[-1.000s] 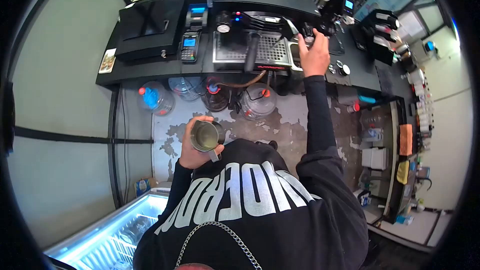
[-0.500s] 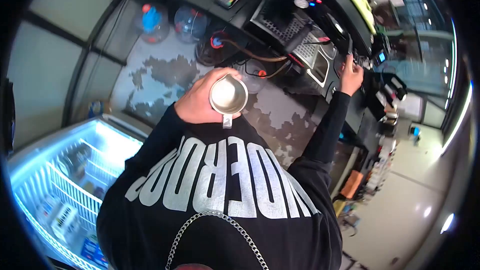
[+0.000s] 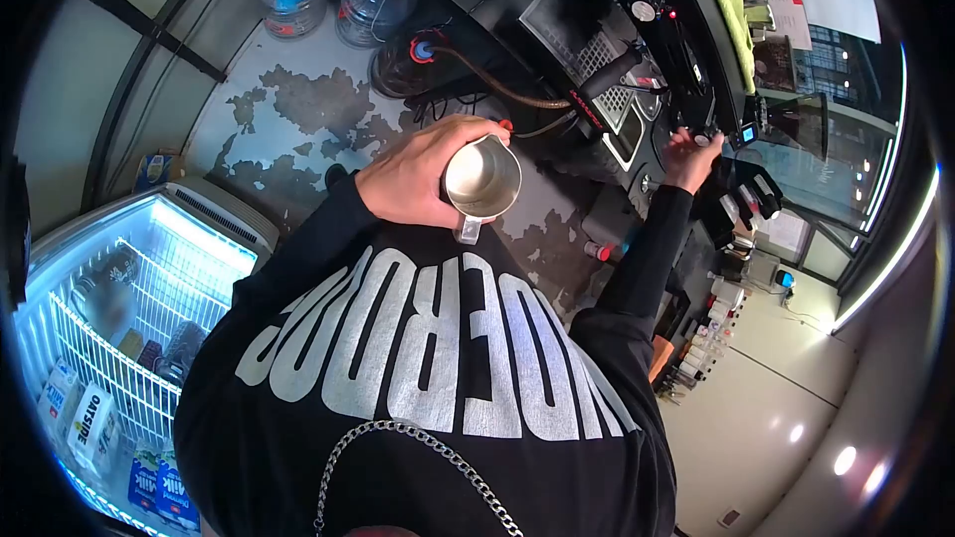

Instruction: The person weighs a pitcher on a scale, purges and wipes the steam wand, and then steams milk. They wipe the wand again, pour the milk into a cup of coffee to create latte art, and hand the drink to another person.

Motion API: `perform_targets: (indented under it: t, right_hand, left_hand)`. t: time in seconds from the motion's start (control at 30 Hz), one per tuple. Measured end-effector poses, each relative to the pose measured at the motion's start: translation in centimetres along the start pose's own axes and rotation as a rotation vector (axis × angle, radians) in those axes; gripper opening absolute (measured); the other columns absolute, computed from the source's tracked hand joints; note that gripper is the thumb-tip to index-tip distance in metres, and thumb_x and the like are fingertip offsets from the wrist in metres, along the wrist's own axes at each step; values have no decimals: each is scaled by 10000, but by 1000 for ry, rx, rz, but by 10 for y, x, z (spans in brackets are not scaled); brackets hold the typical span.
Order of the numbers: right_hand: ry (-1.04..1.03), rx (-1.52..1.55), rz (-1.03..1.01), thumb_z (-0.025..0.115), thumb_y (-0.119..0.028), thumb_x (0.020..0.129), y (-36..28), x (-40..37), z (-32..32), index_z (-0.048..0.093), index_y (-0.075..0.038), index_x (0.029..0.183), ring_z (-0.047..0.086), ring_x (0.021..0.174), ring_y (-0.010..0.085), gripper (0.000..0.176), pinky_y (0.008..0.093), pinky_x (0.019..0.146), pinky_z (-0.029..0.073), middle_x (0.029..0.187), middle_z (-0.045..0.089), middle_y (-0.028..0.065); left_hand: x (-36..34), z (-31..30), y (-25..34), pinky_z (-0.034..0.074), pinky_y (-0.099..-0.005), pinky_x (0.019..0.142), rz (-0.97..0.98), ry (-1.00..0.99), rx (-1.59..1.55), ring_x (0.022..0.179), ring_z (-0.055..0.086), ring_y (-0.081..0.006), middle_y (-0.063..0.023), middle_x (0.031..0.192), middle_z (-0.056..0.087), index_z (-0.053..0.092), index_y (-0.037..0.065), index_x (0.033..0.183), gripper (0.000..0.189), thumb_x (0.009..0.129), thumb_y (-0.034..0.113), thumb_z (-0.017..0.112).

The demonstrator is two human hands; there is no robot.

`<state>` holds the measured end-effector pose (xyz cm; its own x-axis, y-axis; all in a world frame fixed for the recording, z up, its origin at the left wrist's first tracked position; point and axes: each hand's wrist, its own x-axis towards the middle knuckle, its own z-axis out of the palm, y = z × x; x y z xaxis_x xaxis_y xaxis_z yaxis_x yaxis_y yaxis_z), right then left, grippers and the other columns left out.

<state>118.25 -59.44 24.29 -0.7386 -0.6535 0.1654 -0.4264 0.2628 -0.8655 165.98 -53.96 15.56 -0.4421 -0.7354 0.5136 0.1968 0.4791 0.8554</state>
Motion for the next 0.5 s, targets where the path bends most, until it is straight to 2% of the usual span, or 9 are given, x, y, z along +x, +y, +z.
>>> perform_targets:
  t: [0.03, 0.07, 0.1, 0.2, 0.27, 0.3, 0.37, 0.43, 0.5]
  right_hand:
    - [-310, 599, 357, 466, -699, 945, 2, 6, 0, 633, 9, 974, 573, 754, 231, 729, 377, 688, 473, 796, 610, 62]
    - [-149, 469, 322, 346, -767, 938, -8, -1, 12, 625, -2, 974, 521, 698, 200, 814, 327, 654, 434, 800, 607, 57]
    - [-150, 466, 318, 346, -767, 938, -8, 2, 10, 625, -2, 974, 521, 698, 200, 814, 327, 654, 434, 800, 607, 57]
    - [-238, 512, 259, 501, -653, 953, -5, 6, 3, 620, 11, 990, 563, 743, 222, 676, 366, 689, 479, 794, 603, 60]
    - [163, -388, -207, 674, -459, 933, -2, 6, 1, 616, 38, 1013, 605, 796, 248, 506, 406, 759, 519, 779, 608, 59]
    - [262, -531, -425, 788, -213, 842, -21, -17, 10, 616, 42, 1059, 624, 914, 308, 376, 447, 859, 522, 911, 619, 120]
    - [382, -792, -840, 783, -132, 776, -22, -35, 16, 628, 8, 1132, 586, 1031, 349, 413, 435, 915, 494, 1097, 575, 176]
    - [348, -894, -949, 709, 13, 735, -13, -34, 14, 629, -55, 1255, 529, 1139, 388, 530, 449, 995, 444, 1213, 532, 169]
    - [307, -984, -906, 716, -6, 751, -14, -38, 12, 627, -46, 1260, 500, 1201, 376, 518, 449, 1013, 434, 1230, 522, 170]
  left_hand:
    - [1, 0, 1, 470, -439, 1067, -3, -25, 6, 1254, 580, -351, -128, 1323, 607, 459, 54, 1394, 907, 627, 167, 930]
    - [2, 2, -1, 470, -439, 1067, -2, -18, 5, 1254, 580, -351, -128, 1323, 607, 459, 54, 1394, 907, 627, 167, 930]
    - [3, 4, -3, 466, -443, 1071, 18, -27, -3, 1262, 574, -352, -127, 1327, 601, 458, 54, 1396, 910, 624, 167, 926]
    - [5, 6, -2, 460, -445, 1078, 40, -51, -7, 1272, 566, -349, -126, 1333, 594, 457, 55, 1400, 920, 614, 163, 925]
    - [7, 6, -1, 457, -444, 1081, 52, -79, -5, 1273, 565, -347, -125, 1335, 592, 457, 56, 1401, 927, 608, 160, 926]
    - [8, 8, -2, 458, -443, 1080, 47, -72, -6, 1273, 566, -342, -124, 1335, 592, 454, 55, 1403, 935, 606, 163, 930]
    - [10, 10, -3, 459, -441, 1078, 55, -90, -16, 1272, 566, -338, -123, 1335, 591, 451, 54, 1406, 942, 604, 165, 934]
    - [10, 10, -4, 459, -432, 1077, 62, -87, -11, 1270, 566, -335, -122, 1329, 593, 454, 46, 1402, 947, 601, 173, 942]
    - [10, 12, -5, 459, -428, 1075, 43, -118, -15, 1267, 568, -331, -119, 1325, 594, 460, 45, 1396, 939, 604, 183, 945]
